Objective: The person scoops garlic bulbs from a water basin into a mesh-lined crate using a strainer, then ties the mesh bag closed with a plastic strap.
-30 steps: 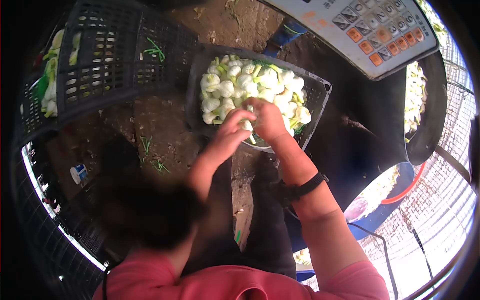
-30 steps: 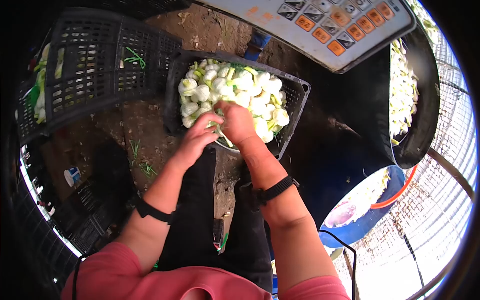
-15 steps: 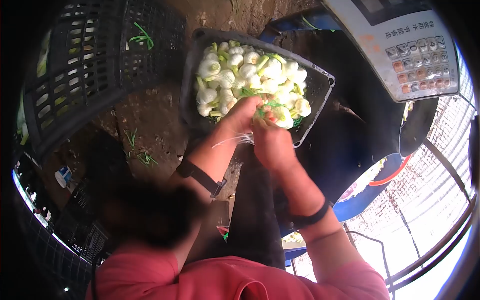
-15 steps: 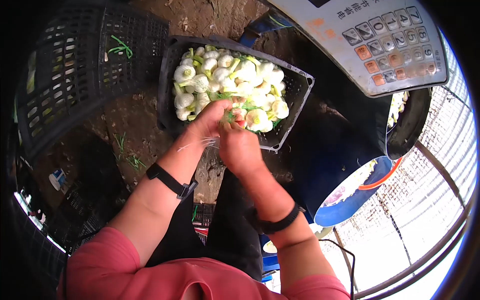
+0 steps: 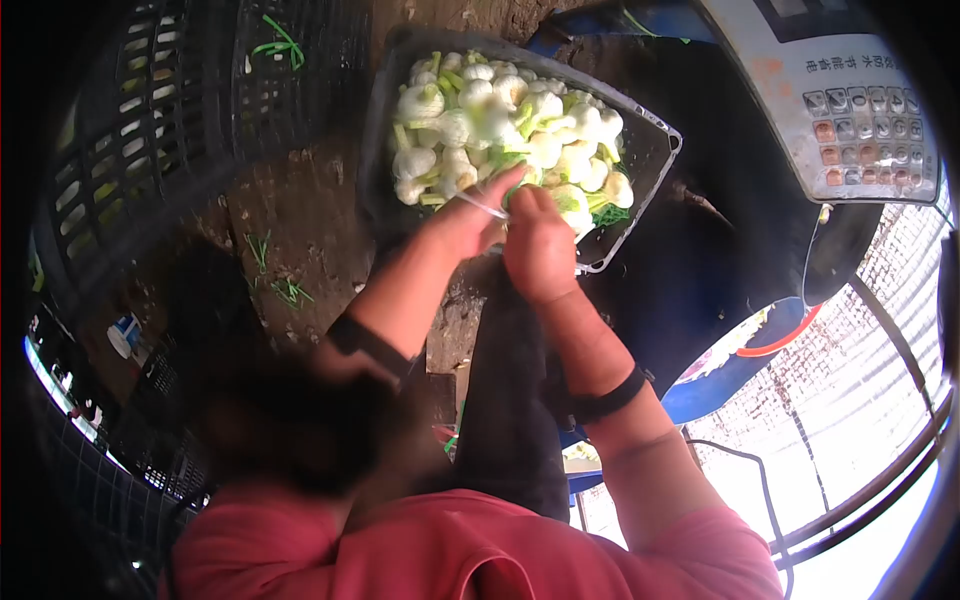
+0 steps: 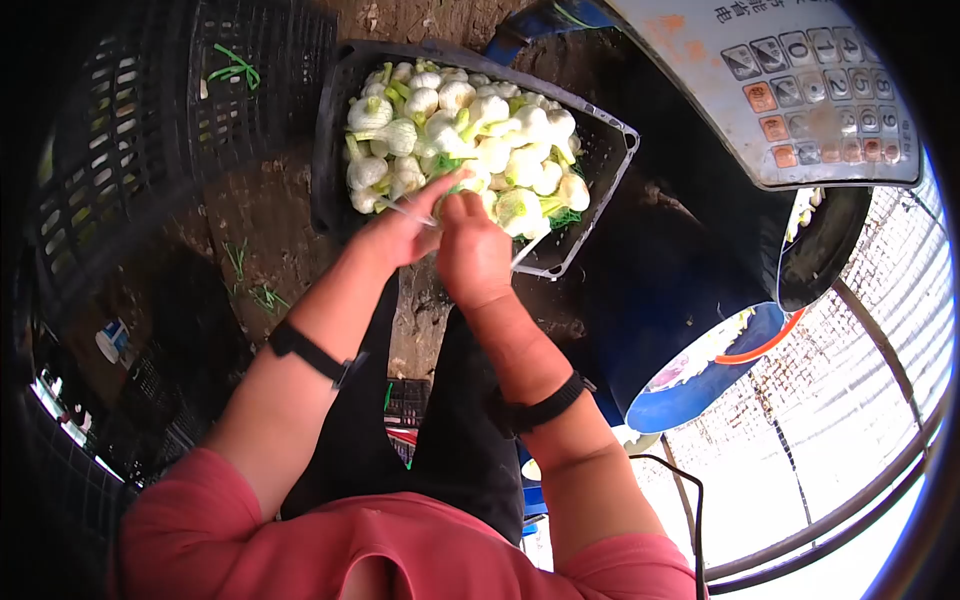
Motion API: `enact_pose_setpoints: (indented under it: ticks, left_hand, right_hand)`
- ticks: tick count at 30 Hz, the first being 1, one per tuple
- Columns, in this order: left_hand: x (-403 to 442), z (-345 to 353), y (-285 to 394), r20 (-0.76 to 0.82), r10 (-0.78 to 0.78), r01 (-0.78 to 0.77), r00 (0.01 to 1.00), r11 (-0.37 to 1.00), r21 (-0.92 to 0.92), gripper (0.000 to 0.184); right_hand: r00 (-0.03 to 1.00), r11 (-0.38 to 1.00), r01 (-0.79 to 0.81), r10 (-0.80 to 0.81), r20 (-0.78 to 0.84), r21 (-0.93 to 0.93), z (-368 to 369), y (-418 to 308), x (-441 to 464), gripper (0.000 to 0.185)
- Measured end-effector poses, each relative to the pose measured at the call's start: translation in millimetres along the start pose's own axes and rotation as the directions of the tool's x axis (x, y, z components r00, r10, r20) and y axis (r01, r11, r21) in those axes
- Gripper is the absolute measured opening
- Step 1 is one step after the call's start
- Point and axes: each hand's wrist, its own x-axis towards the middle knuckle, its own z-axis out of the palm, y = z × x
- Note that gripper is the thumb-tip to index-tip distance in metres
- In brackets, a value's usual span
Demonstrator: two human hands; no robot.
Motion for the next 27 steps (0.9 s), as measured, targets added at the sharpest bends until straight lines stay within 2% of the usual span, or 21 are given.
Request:
enact_pose_setpoints:
  ticks: [1, 3, 4, 5, 6, 7, 8, 9, 11, 12, 13, 15, 16, 17, 18, 19, 22, 23, 25, 26, 27]
  left_hand:
    - [4, 21, 4, 0.117, -0.023, 0.051, 0.993, 0.968, -0.245, 0.043]
    - [44, 9, -8, -0.007, 0.041, -0.041, 0.999, 0.997, -0.061, 0.035]
    - [49, 9, -16, -0.007, 0.041, -0.042, 0.999, 0.997, -0.061, 0.035]
    - [50, 8, -22, -0.12, 0.192, -0.172, 0.974, 0.972, 0.16, 0.034]
    - [45, 13, -20, -0.197, 0.359, -0.265, 0.912, 0.884, 0.385, 0.032]
    - [37, 18, -24, -0.221, 0.478, -0.342, 0.85, 0.82, 0.459, 0.046]
    - [30, 21, -25, -0.295, 0.421, -0.255, 0.858, 0.847, 0.466, 0.045]
    - [19, 28, -22, -0.366, 0.362, -0.169, 0.857, 0.869, 0.465, 0.045]
    - [-4, 42, -20, -0.356, 0.323, -0.182, 0.877, 0.908, 0.376, 0.04]
    - [-10, 45, -22, -0.341, 0.286, -0.189, 0.896, 0.938, 0.291, 0.035]
    - [-8, 44, -30, -0.349, 0.331, -0.191, 0.877, 0.906, 0.379, 0.034]
    - [-10, 43, -41, -0.318, 0.574, -0.081, 0.755, 0.562, 0.823, 0.028]
    - [-10, 44, -46, -0.244, 0.734, -0.182, 0.634, 0.448, 0.875, 0.023]
    - [-8, 40, -44, -0.118, 0.8, -0.245, 0.589, 0.316, 0.916, 0.021]
    - [-6, 40, -41, -0.061, 0.758, -0.194, 0.65, 0.243, 0.951, 0.021]
    - [-3, 40, -37, -0.01, 0.711, -0.15, 0.703, 0.163, 0.975, 0.021]
    - [0, 36, -57, 0.105, 0.792, -0.24, 0.601, 0.053, 0.969, 0.021]
    - [-17, 52, -54, -0.089, 0.612, -0.06, 0.786, 0.219, 0.974, 0.029]
    - [-37, 58, -64, 0.212, 0.758, -0.336, 0.617, 0.01, 0.942, 0.037]
    - [-49, 59, -57, 0.191, 0.744, -0.522, 0.64, 0.239, 0.819, 0.038]
    - [-48, 43, -64, 0.058, 0.722, -0.617, 0.689, 0.544, 0.569, 0.031]
  right_hand:
    - [1.0, 1.0, -0.016, 0.016, 0.017, 0.017, 0, -7, -1, 0.011]
    - [0.999, 0.994, -0.028, 0.031, -0.018, 0.104, -11, -2, 4, 0.008]
    - [0.998, 0.989, 0.008, -0.018, 0.065, 0.151, -25, -1, 2, 0.007]
    - [0.987, 0.979, 0.041, -0.071, 0.146, 0.201, -43, -1, -2, 0.007]
    - [0.962, 0.89, 0.043, -0.159, 0.22, 0.455, -60, -1, -7, 0.007]
    - [0.982, 0.829, -0.105, 0.001, 0.188, 0.549, -61, 10, -18, 0.009]
    - [0.976, 0.726, -0.22, 0.16, 0.15, 0.652, -63, 20, -29, 0.019]
    - [0.906, 0.604, -0.399, 0.377, 0.194, 0.69, -70, 34, -31, 0.027]
    - [0.687, 0.46, -0.72, 0.575, 0.444, 0.52, -56, 81, -31, 0.05]
    - [0.439, 0.219, -0.894, 0.605, 0.665, 0.391, -50, 75, -19, 0.063]
    - [0.348, 0.063, -0.927, 0.512, 0.786, 0.369, -35, 71, -10, 0.075]
    - [0.505, 0.241, -0.862, 0.351, 0.788, 0.445, -14, 61, 27, 0.083]
    - [0.562, 0.326, -0.82, 0.301, 0.77, 0.471, 0, 56, 49, 0.087]
    - [0.597, 0.417, -0.787, 0.333, 0.73, 0.454, 13, 53, 61, 0.091]
    - [0.594, 0.602, -0.72, 0.279, 0.755, 0.344, -3, 34, 66, 0.062]
    - [0.595, 0.601, -0.72, 0.277, 0.754, 0.347, -6, 31, 70, 0.062]
    - [0.611, 0.846, -0.498, 0.185, 0.769, 0.192, -7, 37, 74, 0.044]
    - [0.609, 0.846, -0.499, 0.187, 0.771, 0.189, -3, 41, 75, 0.044]
    - [0.704, 0.945, -0.323, 0.276, 0.654, -0.052, 6, 47, 76, 0.034]
    - [0.697, 0.886, -0.463, 0.342, 0.63, 0.032, 4, 49, 72, 0.026]
    - [0.696, 0.883, -0.468, 0.345, 0.63, 0.033, -3, 43, 69, 0.026]
